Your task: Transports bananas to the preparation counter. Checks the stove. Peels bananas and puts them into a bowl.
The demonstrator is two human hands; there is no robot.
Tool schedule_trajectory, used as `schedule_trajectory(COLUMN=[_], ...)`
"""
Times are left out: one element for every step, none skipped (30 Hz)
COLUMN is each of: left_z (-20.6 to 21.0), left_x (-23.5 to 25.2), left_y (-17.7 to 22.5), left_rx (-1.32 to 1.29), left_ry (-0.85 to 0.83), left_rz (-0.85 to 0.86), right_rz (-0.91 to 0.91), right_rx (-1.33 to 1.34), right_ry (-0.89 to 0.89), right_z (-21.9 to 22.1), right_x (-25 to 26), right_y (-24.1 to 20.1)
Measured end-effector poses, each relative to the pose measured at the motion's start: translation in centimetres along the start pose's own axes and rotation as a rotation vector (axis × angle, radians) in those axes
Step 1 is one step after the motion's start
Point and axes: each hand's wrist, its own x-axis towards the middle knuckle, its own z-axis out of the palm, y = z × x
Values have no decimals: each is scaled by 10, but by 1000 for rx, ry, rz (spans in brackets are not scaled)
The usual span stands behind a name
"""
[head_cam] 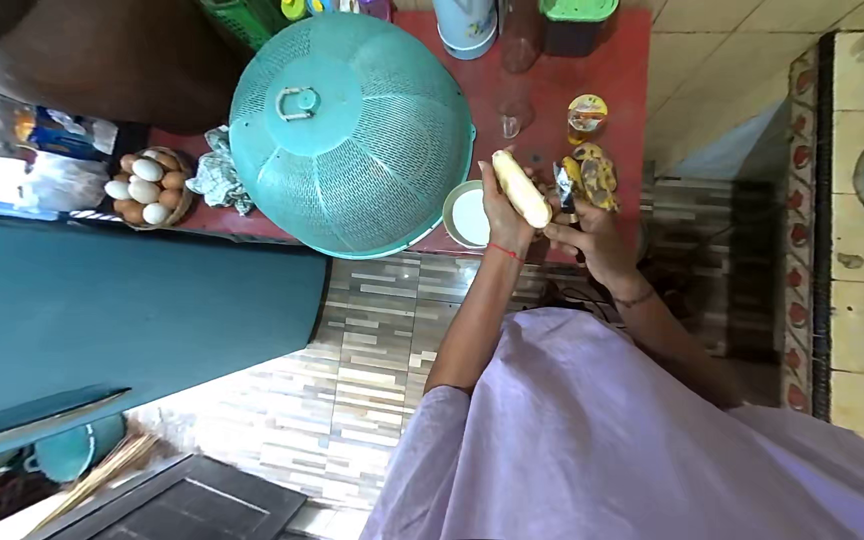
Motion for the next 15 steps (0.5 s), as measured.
schedule_trajectory(left_z=[4,6,7,7,7,6,4,3,2,1,1,0,0,-2,-6], left_x=[1,2,4,6,8,9,10,12,12,12,11,10,9,9,10], left_y=[0,0,-1,-2,-3,-4,-3,-2,-2,-3,-3,-4,-6,-8,-10], left_rx=[13,49,108,188,273,352,414,455,461,450,433,423,419,408,376], left_ry=[-2,-19,-36,-45,-36,-30,-39,-43,-34,-24,-17,-9,0,-3,-22], left_rz=[18,43,82,148,222,296,368,425,455,456,437,410,375,332,276], right_rz=[-34,-63,-86,-98,-102,-116,-138,-160,-181,-200,-217,-227,-224,-226,-234], right_rx=[-3,-3,4,8,-4,-27,-63,-101,-136,-174,-221,-264,-290,-299,-289], right_ry=[26,48,66,82,101,123,145,173,201,223,240,254,261,265,264], right_z=[-1,-2,-3,-4,-4,-3,-3,-2,0,1,3,4,6,7,9], right_x=[1,2,2,3,3,3,4,6,7,7,6,6,5,6,7], right_y=[1,1,2,2,-1,-2,-4,-7,-10,-11,-13,-14,-15,-15,-15])
